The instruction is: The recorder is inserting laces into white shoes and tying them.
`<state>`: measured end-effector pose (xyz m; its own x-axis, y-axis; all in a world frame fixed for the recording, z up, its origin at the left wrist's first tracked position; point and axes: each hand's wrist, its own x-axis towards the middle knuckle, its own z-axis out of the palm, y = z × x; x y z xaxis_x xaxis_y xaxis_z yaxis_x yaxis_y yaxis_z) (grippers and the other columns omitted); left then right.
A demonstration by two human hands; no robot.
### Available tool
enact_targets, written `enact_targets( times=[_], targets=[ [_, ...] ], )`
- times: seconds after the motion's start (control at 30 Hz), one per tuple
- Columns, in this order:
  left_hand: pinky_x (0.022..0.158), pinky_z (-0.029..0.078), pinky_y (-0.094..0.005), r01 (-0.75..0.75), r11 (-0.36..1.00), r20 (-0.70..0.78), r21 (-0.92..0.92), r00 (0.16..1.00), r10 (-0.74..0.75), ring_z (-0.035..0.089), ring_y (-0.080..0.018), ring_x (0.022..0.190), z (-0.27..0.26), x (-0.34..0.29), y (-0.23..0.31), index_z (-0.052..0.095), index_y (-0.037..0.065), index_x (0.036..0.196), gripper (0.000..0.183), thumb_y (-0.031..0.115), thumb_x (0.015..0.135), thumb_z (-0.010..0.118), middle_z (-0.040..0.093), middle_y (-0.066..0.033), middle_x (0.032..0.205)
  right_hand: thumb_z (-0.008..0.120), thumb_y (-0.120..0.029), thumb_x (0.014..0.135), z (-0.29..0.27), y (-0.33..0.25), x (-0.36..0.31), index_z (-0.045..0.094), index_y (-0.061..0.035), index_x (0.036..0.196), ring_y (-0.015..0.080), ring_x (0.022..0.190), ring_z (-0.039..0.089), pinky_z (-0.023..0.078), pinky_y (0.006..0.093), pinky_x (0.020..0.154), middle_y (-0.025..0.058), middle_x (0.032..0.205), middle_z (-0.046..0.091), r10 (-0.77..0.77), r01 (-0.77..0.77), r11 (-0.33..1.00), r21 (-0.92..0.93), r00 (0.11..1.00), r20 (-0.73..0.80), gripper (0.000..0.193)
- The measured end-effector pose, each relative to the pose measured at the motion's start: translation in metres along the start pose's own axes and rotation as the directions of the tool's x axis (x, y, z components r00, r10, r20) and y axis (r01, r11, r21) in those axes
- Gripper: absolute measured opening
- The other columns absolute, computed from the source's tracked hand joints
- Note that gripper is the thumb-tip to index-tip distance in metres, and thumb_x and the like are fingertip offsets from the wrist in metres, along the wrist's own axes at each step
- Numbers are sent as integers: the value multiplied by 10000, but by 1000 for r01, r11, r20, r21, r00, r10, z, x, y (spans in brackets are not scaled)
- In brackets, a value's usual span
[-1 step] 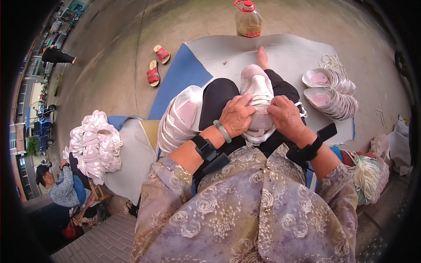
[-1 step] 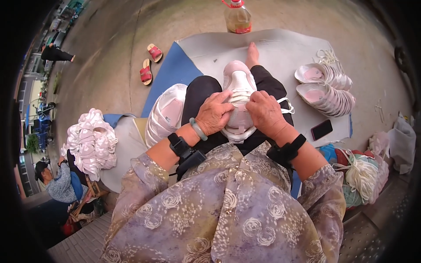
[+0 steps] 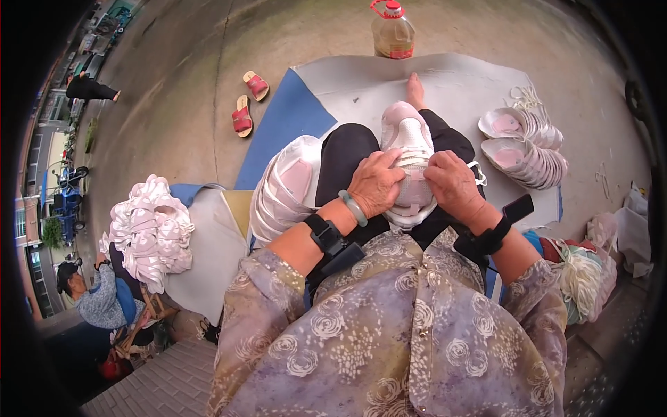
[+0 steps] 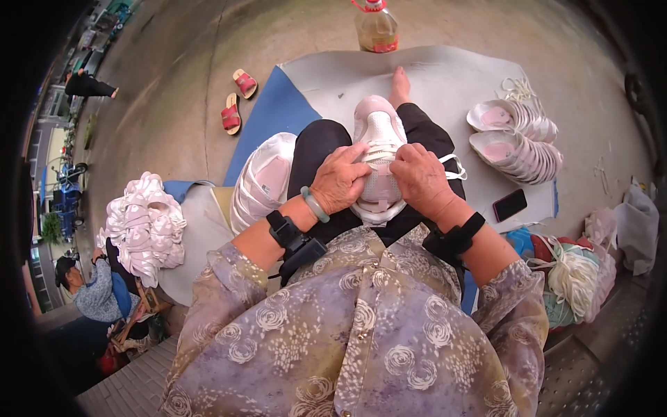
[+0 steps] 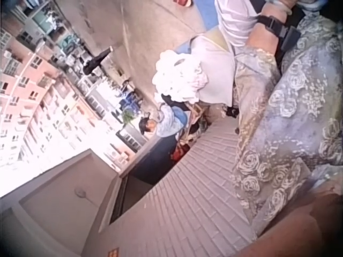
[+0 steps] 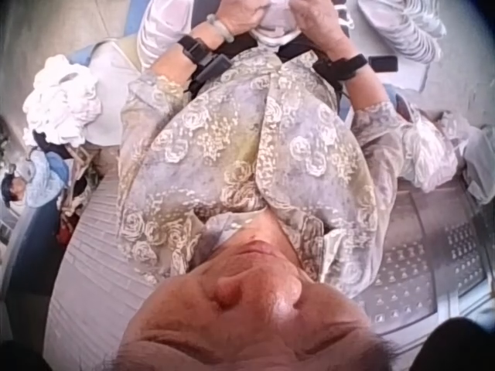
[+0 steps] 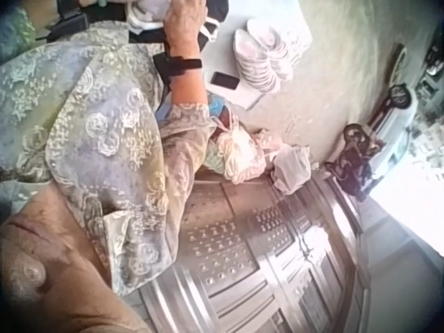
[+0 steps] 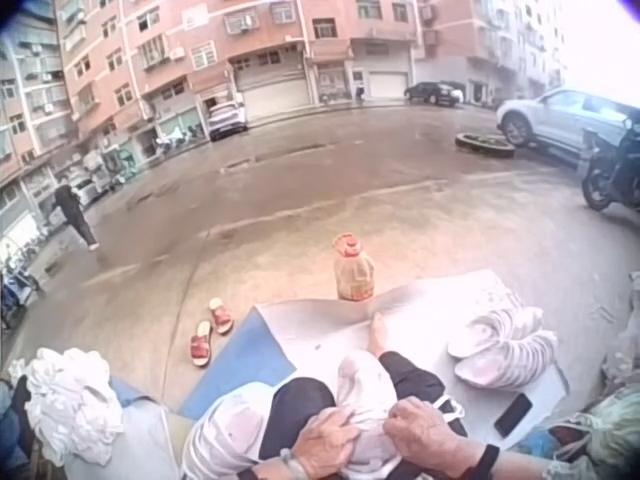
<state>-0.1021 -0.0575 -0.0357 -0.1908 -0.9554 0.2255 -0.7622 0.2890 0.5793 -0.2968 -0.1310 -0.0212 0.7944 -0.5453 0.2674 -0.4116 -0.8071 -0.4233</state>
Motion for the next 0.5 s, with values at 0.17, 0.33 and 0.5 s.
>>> enact_targets(
  times=[0.17,0.33,0.5],
  targets=[
    [880,426,-383,-17,1000,2,20,1000,17,514,-318,1015,0,2,-1,649,51,842,182,72,674,580,523,-138,1167,572,-38,656,10,-7,-2,542,-47,782,259,846,519,437,360,715,79,884,522,-1,5,1000,30,993,-121,130],
    [879,428,-379,-21,1000,0,7,1000,21,512,-315,1018,0,2,-2,643,42,843,185,74,672,579,524,-140,1164,567,-38,653,13,-11,-3,533,-33,793,275,842,522,442,371,725,85,885,524,45,-47,999,-10,988,-145,144],
    [875,431,-379,-31,999,-26,25,999,31,510,-315,1019,3,2,-1,639,37,849,202,66,660,574,517,-142,1166,567,-34,669,20,-9,-3,540,-33,790,283,880,513,432,379,751,89,905,534,93,-89,996,28,985,-148,124]
  ],
)
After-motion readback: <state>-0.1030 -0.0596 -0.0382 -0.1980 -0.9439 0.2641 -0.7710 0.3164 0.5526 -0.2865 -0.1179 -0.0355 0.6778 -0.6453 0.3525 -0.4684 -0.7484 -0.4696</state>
